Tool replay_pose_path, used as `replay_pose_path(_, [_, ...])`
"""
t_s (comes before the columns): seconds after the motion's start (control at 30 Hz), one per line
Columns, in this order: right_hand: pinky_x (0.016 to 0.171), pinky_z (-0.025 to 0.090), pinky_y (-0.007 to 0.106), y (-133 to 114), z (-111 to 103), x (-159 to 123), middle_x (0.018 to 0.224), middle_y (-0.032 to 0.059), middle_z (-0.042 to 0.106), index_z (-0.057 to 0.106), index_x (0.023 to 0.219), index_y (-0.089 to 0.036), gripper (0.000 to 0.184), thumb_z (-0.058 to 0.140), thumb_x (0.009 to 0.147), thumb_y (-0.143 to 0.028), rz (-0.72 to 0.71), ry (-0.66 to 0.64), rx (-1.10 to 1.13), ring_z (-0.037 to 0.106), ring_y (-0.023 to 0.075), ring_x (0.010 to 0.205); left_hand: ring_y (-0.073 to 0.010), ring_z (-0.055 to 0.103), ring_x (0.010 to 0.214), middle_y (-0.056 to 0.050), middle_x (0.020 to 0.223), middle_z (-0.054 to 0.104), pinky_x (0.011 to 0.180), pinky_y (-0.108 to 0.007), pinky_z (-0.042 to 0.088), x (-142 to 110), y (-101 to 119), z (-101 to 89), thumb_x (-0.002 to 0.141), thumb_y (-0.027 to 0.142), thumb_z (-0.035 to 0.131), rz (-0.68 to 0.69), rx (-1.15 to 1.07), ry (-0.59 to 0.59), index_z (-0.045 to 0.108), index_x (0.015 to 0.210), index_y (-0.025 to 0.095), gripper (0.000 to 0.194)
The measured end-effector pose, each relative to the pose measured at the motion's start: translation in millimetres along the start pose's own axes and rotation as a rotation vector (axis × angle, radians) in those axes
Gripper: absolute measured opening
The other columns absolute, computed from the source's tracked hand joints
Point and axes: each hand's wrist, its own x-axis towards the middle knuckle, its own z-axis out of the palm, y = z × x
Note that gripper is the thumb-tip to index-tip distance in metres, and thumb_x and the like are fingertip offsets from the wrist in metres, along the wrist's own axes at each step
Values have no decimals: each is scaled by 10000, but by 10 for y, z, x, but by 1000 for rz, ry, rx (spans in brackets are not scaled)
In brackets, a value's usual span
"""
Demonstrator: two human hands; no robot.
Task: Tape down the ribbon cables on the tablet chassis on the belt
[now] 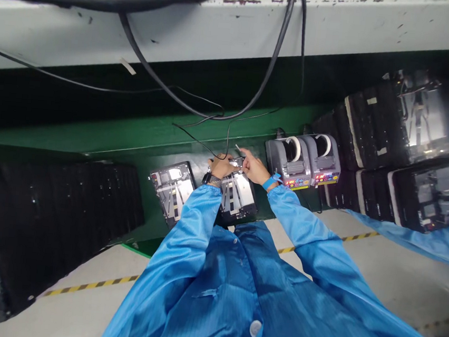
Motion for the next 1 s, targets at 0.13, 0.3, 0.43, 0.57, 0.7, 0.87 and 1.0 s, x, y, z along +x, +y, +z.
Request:
replay_pose_path(0.13, [720,470,235,-3,2,-14,820,-36,650,361,1552,-202,803,637,810,-67,27,30,14,605,138,702,-347,576,1283,-80,1353,677,1143,-522,329,-2,8,-8,709,553,815,-4,-3,-10,732,1206,302,564])
replay_pose_path(0.3, [717,477,239,-6,-7,-15,834,-24,662,351,1556,-196,815,641,806,-63,52,21,-6,612,148,721,-345,584,1272,-80,1352,678,1152,-534,319,2,9,-16,697,560,816,-4,-7,-18,729,1208,295,581])
replay_pose_path(0.43, [722,477,247,-15,-5,-5,847,-23,670,325,1577,-201,855,661,805,-58,32,6,-52,612,151,722,-345,595,1255,-78,1341,686,1143,-533,327,-7,14,-30,701,542,816,-1,-7,-16,736,1195,297,557])
replay_pose_path(0.57, [754,491,264,-50,-23,-3,859,-18,681,293,1603,-218,883,685,823,-85,28,-23,-117,625,167,752,-345,593,1254,-83,1343,688,1138,-526,331,-4,10,-35,705,543,817,4,3,-22,739,1193,296,553])
replay_pose_path(0.7, [822,516,322,-104,-86,-1,977,32,696,277,1621,-257,916,739,835,-166,13,-9,-235,662,227,876,-343,585,1268,-76,1351,684,1134,-507,341,22,-13,-20,711,575,805,23,9,-22,739,1187,300,554])
replay_pose_path(0.87, [832,530,378,-81,-180,36,1118,110,669,306,1611,-228,1067,889,723,-325,83,79,-292,675,293,943,-341,592,1260,-85,1355,681,1148,-517,322,50,-35,0,695,609,806,11,0,-26,735,1196,300,593])
replay_pose_path(1.0, [794,524,354,35,-172,77,917,37,675,293,1612,-205,1126,912,684,-355,181,3,-191,668,248,818,-339,590,1270,-73,1372,672,1158,-515,310,55,-55,9,700,578,809,12,-3,-22,734,1195,311,568])
